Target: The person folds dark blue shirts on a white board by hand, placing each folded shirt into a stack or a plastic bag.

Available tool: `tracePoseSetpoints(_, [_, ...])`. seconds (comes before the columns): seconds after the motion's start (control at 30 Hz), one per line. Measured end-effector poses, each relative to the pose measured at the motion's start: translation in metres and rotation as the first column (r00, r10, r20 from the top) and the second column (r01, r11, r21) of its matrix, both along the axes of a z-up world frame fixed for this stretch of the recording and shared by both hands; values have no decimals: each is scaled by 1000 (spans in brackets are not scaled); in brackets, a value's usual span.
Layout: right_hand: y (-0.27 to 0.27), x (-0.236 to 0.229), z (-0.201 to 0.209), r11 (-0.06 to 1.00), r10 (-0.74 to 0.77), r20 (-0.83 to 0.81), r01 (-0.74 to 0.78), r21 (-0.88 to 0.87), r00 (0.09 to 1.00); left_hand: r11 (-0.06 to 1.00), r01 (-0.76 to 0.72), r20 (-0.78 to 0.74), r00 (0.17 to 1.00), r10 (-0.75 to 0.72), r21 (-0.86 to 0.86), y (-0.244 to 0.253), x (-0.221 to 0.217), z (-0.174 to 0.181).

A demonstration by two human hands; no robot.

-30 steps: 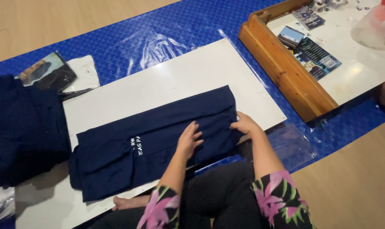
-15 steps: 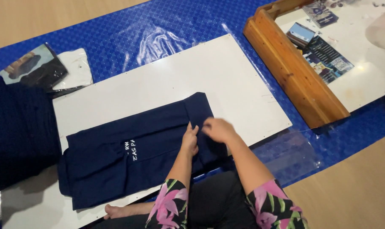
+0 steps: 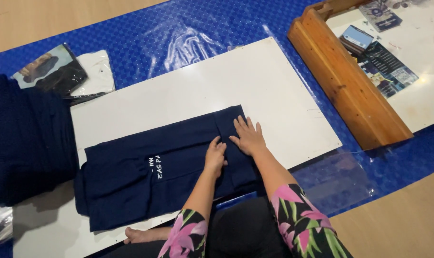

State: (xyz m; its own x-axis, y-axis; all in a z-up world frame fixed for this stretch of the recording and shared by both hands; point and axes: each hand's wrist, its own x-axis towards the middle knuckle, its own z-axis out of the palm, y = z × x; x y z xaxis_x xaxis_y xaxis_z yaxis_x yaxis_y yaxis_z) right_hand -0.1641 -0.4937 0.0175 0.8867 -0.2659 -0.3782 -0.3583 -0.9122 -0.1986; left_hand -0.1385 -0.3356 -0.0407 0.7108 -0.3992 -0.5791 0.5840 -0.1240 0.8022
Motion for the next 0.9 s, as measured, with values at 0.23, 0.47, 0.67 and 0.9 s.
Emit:
tracePoseSetpoints(0.23, [-59,-10,-60,917,-254,353,108,385,900,913,-137,799,545,-254,383,31,-48,11])
tracePoseSetpoints(0.47, [-67,-65,-66,453,-586,-118,444,773,802,425,304,356,259,-898,852,43,-85,78])
tracePoseSetpoints(0.67, [-50,-110,-33,496,-349,-429,553,670,833,224,363,141,243,-960,904,38,-91,90])
tracePoseSetpoints(0.9, [-6,-109,-9,764,-366,-167,398,508,916,688,130,452,665,-594,714,-8,-41,47])
